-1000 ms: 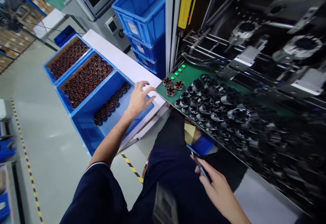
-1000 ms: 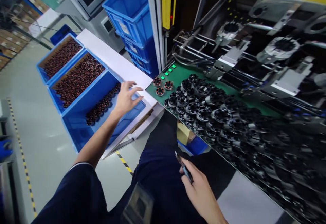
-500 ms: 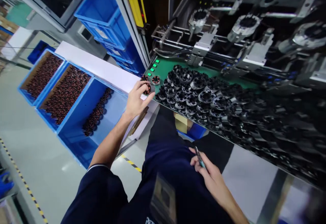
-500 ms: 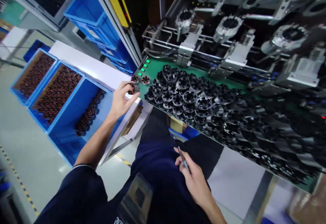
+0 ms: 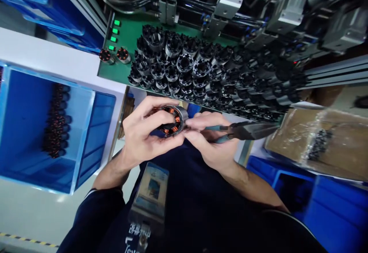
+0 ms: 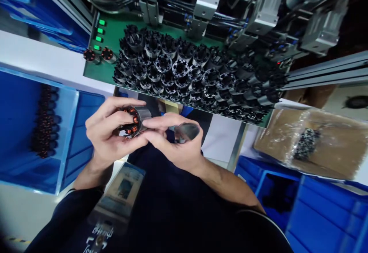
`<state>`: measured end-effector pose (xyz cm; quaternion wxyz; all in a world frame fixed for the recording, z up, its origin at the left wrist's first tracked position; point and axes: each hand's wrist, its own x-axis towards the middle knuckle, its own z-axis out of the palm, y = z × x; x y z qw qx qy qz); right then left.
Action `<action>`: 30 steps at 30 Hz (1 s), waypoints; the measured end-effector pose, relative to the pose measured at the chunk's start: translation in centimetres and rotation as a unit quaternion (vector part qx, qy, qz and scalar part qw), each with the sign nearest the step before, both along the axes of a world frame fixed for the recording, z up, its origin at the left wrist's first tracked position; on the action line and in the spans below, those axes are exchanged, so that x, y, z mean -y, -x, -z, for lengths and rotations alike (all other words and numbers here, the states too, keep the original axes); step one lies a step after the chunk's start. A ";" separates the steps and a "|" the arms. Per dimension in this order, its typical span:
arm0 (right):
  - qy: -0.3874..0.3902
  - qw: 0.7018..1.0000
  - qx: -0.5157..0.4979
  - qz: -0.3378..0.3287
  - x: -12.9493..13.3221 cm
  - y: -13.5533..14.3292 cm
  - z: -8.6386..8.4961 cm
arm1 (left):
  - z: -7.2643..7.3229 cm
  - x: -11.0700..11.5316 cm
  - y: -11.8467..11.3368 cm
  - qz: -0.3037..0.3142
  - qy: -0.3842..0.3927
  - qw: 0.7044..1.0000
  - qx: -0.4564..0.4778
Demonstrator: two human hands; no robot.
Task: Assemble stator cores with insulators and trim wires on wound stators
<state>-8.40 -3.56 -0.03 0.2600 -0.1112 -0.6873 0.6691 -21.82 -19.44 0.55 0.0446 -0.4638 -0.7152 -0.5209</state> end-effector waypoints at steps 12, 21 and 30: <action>0.121 0.974 0.140 -0.134 -2.8 -1.2 -0.8 | 1.6 -0.1 0.0 -0.060 0.059 0.991 -0.107; 0.406 0.882 0.143 -0.189 -3.9 -2.5 -1.6 | 3.1 -0.7 -1.9 0.050 -0.109 0.915 0.384; -0.002 0.986 0.146 -0.081 -2.7 -5.2 1.4 | 2.5 -2.9 -4.1 -0.057 -0.176 0.830 0.526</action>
